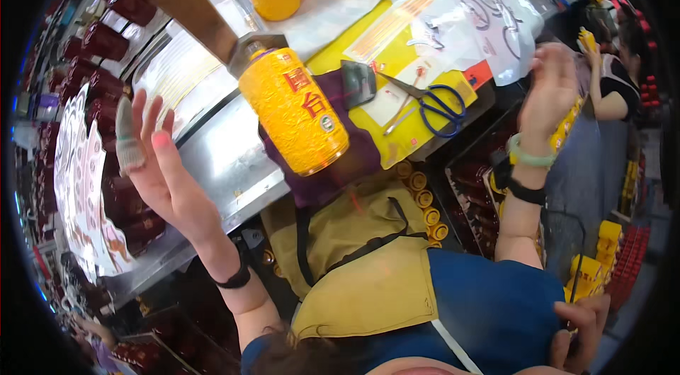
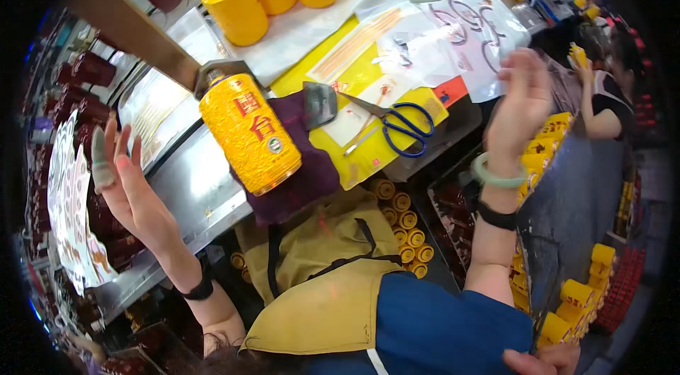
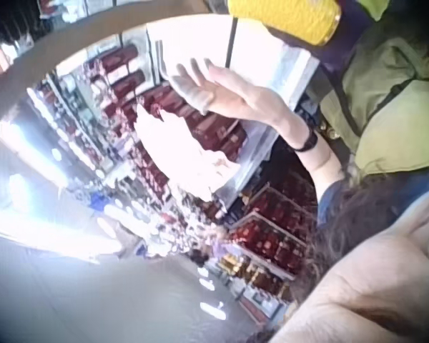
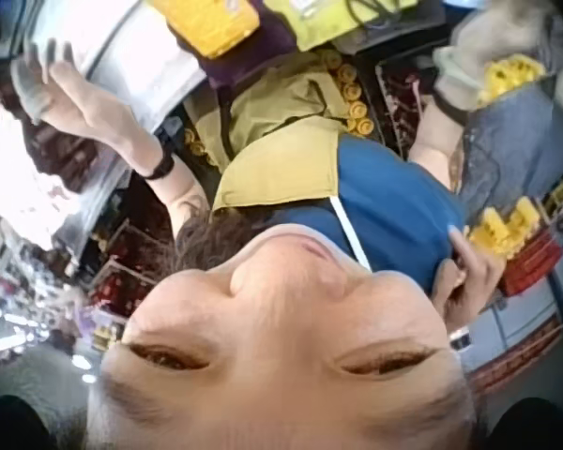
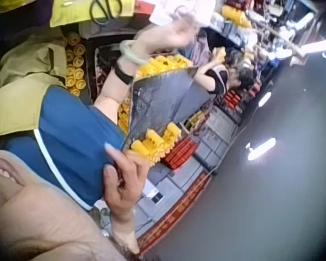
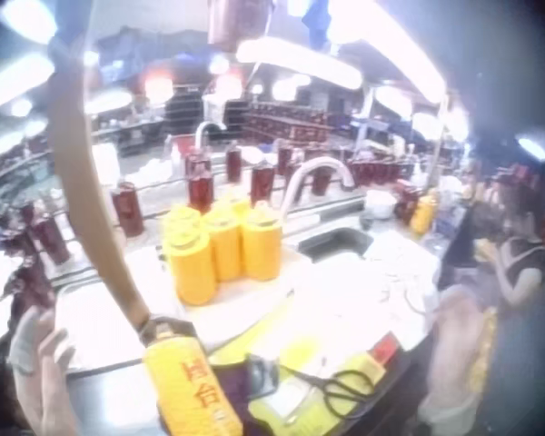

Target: Applying decorative labels and seals to yellow and red bottles in a factory setting.

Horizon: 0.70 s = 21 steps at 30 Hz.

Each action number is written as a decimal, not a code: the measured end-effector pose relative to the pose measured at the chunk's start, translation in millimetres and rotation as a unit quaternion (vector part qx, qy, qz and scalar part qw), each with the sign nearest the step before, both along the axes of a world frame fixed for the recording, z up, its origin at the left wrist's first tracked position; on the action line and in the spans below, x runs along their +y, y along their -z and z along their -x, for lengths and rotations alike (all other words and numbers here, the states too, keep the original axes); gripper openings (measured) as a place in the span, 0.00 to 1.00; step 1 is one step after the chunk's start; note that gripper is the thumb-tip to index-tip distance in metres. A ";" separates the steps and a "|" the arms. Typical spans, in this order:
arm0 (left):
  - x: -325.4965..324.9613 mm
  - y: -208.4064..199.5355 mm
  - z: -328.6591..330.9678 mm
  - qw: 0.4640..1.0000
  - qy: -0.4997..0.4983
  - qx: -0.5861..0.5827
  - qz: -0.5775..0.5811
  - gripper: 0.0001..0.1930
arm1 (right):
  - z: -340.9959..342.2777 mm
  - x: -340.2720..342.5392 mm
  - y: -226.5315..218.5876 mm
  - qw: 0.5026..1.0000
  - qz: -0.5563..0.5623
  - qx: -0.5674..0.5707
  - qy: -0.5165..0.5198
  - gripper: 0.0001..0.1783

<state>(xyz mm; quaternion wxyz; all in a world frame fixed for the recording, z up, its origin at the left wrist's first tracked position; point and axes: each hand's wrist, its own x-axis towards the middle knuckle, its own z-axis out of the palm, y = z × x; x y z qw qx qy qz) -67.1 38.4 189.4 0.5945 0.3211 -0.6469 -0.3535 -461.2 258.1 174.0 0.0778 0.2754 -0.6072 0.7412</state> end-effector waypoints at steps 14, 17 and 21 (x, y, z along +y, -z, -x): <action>36.1 46.1 30.9 0.987 0.006 0.029 -0.158 0.23 | -85.7 -123.5 2.0 0.821 -0.264 -0.260 -0.435 0.13; 39.6 60.3 27.3 0.982 -0.025 0.018 -0.189 0.23 | -74.0 -147.0 12.4 0.774 -0.270 -0.321 -0.475 0.15; 34.5 67.8 20.9 0.977 -0.059 0.011 -0.203 0.24 | -62.0 -154.2 22.1 0.744 -0.306 -0.371 -0.464 0.16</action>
